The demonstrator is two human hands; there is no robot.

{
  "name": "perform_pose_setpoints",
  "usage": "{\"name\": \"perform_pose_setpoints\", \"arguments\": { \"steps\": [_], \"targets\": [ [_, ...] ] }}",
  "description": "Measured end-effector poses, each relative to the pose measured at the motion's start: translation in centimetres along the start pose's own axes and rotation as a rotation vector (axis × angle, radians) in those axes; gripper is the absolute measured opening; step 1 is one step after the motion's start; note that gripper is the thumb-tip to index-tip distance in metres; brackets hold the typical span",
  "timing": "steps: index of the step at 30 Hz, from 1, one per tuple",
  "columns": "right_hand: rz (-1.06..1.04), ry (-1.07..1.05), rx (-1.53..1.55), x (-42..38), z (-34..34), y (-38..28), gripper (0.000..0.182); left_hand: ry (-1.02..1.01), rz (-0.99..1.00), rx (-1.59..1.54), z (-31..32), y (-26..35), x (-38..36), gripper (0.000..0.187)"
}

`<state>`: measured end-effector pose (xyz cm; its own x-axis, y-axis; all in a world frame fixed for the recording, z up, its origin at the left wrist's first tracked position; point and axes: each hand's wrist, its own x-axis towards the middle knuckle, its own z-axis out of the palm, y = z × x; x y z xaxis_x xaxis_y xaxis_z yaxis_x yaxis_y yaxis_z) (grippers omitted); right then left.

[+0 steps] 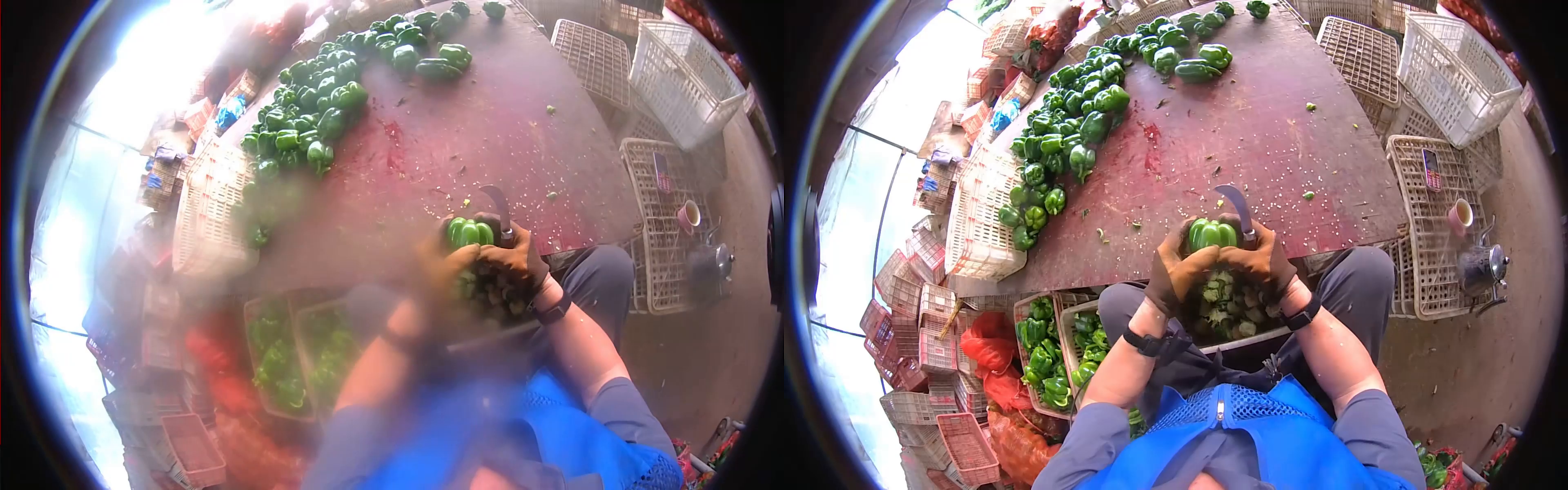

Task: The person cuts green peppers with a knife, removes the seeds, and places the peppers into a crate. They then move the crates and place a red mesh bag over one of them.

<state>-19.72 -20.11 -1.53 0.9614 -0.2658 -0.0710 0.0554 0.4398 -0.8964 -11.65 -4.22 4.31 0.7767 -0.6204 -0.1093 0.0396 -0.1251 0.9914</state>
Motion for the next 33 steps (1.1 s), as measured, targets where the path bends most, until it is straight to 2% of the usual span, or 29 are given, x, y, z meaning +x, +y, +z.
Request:
{"name": "perform_pose_setpoints", "arguments": {
  "steps": [4,7,10,13,14,16,19,21,23,25,26,29,30,33],
  "targets": [
    [-0.108,-0.010,-0.041,-0.8,-0.5,0.4,0.048,0.024,-0.069,-0.099,0.6,-1.4,0.4,0.059],
    [-0.041,0.135,-0.206,-0.8,-1.0,-0.3,0.049,0.145,-0.008,-0.173,1.9,-1.7,0.2,0.061],
    [-0.125,0.198,-0.530,-0.6,-2.0,-0.2,0.049,0.318,0.082,-0.069,3.1,-2.6,0.3,0.067],
    [-0.353,0.262,-0.865,-0.7,-2.2,1.7,0.048,0.411,0.201,-0.096,4.7,-3.3,0.4,0.065],
    [-0.214,0.211,-0.847,-1.1,-1.6,0.3,0.047,0.399,0.191,0.005,4.9,-2.9,0.4,0.065],
    [-0.199,0.239,-0.906,-0.9,-1.7,1.1,0.047,0.375,0.169,0.208,5.3,-1.9,0.4,0.065],
    [-0.089,0.209,-0.950,-0.8,-1.4,0.4,0.048,0.395,0.209,0.013,6.1,-2.3,0.6,0.066],
    [-0.028,0.183,-0.971,-0.9,-1.4,0.2,0.049,0.398,0.165,-0.067,6.2,-1.7,0.6,0.065],
    [-0.009,0.175,-1.003,-1.0,-1.8,0.8,0.051,0.448,0.205,-0.066,5.9,-1.8,0.9,0.064],
    [0.032,0.122,-1.090,-1.6,-2.1,0.8,0.050,0.545,0.332,0.021,5.0,-2.6,1.6,0.063],
    [0.053,0.095,-1.132,-1.9,-2.1,0.7,0.049,0.604,0.254,0.048,4.3,-1.9,1.7,0.060],
    [0.126,0.039,-0.854,-2.9,-2.0,-1.3,0.048,0.602,0.231,-0.320,1.5,-4.1,3.1,0.057],
    [0.024,0.058,-0.668,-2.4,-2.4,-0.1,0.046,0.566,0.277,-0.318,1.1,-4.7,3.2,0.056],
    [0.050,0.104,-0.427,-2.2,-2.1,-1.3,0.039,0.380,0.145,-0.483,1.1,-4.8,2.1,0.055]
  ]
}}
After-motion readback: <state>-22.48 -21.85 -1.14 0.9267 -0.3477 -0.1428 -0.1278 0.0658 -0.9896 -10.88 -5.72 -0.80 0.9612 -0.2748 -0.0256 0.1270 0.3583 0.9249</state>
